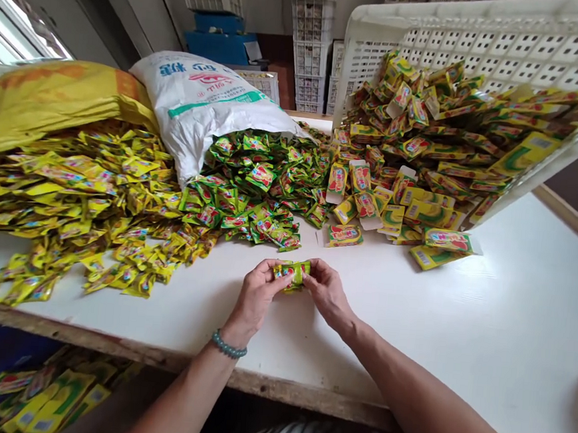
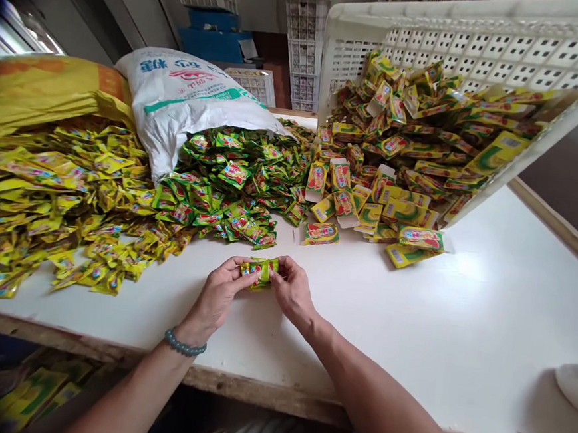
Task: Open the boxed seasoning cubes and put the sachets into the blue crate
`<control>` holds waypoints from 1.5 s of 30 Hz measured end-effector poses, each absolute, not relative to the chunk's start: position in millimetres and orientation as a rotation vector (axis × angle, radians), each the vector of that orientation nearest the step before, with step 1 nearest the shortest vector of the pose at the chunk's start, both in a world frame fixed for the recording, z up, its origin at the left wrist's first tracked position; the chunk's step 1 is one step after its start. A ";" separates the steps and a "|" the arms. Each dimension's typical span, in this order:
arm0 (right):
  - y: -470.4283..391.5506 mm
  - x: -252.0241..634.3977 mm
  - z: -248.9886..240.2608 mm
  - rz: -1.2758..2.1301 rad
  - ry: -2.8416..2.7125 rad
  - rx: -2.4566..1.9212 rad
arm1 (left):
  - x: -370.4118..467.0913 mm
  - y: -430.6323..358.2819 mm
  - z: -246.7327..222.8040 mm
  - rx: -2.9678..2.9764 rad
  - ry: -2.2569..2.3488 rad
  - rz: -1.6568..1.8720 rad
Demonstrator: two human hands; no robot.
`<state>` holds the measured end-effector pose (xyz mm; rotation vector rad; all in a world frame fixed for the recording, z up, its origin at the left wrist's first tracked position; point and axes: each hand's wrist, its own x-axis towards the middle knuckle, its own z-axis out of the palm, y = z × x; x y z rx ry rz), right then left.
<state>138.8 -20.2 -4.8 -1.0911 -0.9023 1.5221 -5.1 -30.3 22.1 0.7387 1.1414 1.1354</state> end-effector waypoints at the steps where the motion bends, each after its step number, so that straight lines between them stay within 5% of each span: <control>1: -20.5 138.8 -4.4 1.534 -0.901 -1.096 | -5.2 -28.7 20.1 0.748 1.164 1.147; 9: -18.1 141.6 3.1 1.692 -1.152 -1.185 | -10.5 -31.4 10.5 0.854 1.166 1.084; 16: 31.2 190.9 11.7 1.315 -1.045 -1.191 | -8.0 -33.4 -0.4 1.113 1.325 0.903; 23: 83.7 250.6 26.3 1.007 -1.577 -1.716 | -11.5 -21.4 -7.3 1.093 1.463 0.997; 33: 10.0 192.7 17.3 1.301 -1.405 -1.773 | -7.8 -27.6 -6.0 0.980 1.459 0.899; 45: -22.2 149.0 1.6 1.746 -0.915 -1.136 | -17.8 -23.1 -1.6 0.973 1.339 1.190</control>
